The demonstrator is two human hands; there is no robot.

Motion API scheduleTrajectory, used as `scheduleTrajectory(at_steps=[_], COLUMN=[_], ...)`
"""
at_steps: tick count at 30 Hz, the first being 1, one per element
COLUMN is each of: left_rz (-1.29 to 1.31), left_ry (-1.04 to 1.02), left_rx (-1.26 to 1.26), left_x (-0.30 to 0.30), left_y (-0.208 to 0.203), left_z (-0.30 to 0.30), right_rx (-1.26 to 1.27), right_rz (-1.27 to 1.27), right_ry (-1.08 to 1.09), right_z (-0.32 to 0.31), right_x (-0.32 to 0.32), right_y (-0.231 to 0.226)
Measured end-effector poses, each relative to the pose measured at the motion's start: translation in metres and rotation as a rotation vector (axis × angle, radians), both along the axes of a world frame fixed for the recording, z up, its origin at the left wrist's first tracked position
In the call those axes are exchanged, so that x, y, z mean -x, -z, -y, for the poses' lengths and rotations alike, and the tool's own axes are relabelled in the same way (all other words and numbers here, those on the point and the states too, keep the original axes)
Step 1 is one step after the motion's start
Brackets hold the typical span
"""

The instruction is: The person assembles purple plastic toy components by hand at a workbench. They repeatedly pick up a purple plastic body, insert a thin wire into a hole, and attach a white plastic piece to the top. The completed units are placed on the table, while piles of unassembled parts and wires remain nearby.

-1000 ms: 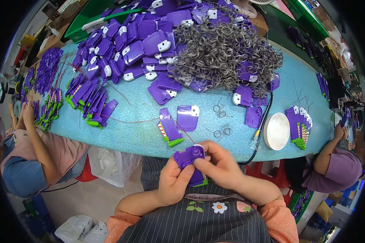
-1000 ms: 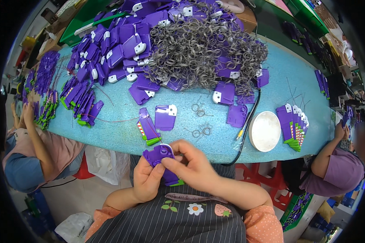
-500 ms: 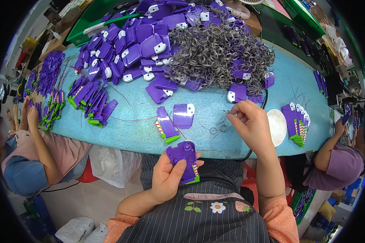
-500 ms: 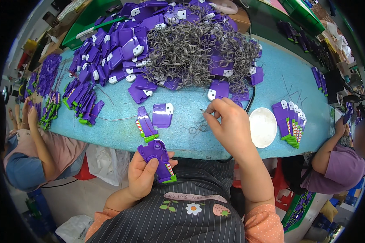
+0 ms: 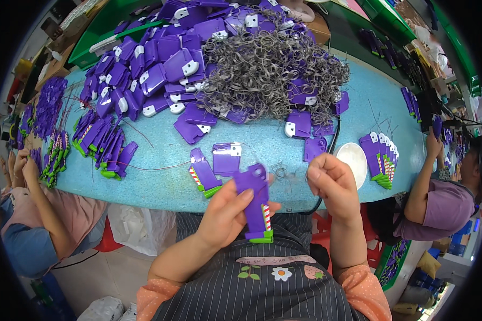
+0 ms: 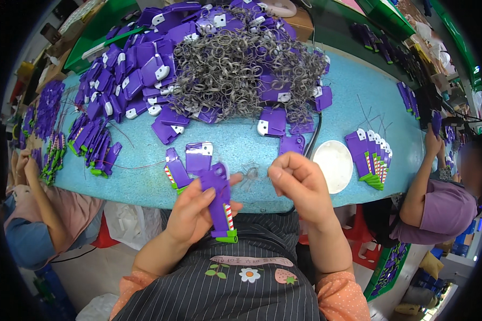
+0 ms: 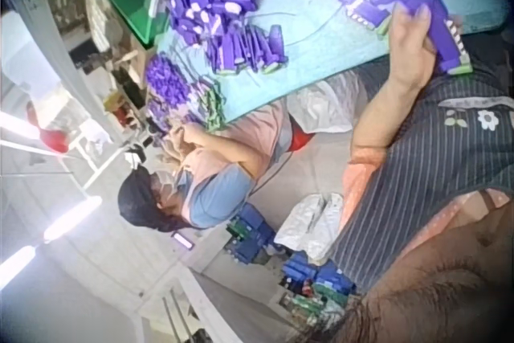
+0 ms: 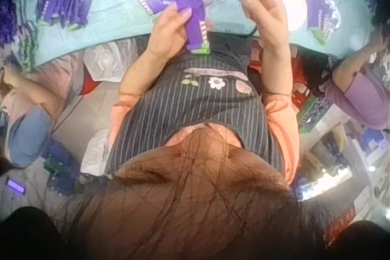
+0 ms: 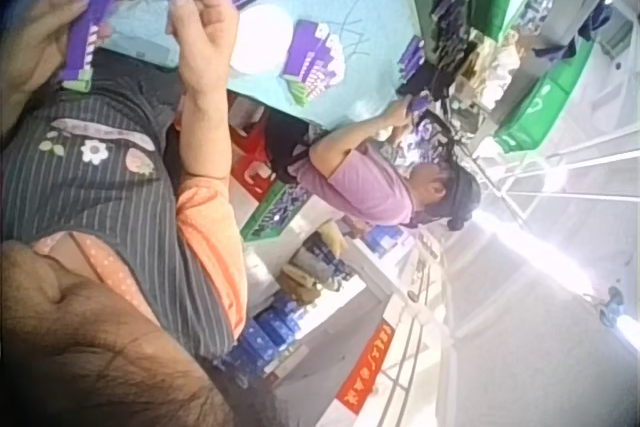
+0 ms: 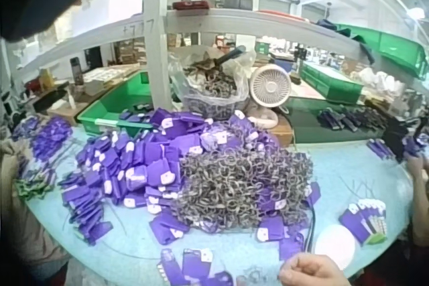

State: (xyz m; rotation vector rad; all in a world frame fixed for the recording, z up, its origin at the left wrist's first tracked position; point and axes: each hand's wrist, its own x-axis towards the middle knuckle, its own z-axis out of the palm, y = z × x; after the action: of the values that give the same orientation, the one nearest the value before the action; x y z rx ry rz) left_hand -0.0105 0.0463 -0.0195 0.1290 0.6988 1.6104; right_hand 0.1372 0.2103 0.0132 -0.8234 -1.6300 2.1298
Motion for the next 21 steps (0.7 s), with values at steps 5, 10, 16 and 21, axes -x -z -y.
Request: scheduleTrajectory(at_steps=[5, 10, 16, 21], left_rz=[0.094, -0.085, 0.003, 0.031], left_ry=[0.166, 0.162, 0.278, 0.234], left_rx=[-0.03, -0.006, -0.106, -0.129], left_x=[0.012, 0.024, 0.024, 0.024], left_y=[0.009, -0.001, 0.003, 0.007], left_z=[-0.017, -0.023, -0.031, -0.039], right_rx=[0.038, 0.07, 0.148, 0.144], right_rz=[-0.049, 0.021, -0.056, -0.045], right_ry=[-0.121, -0.23, -0.268, -0.244], right_z=[0.004, 0.0, -0.005, -0.012], right_x=[0.003, -0.001, 0.009, 0.007], right_y=[-0.001, -0.005, 0.001, 0.004])
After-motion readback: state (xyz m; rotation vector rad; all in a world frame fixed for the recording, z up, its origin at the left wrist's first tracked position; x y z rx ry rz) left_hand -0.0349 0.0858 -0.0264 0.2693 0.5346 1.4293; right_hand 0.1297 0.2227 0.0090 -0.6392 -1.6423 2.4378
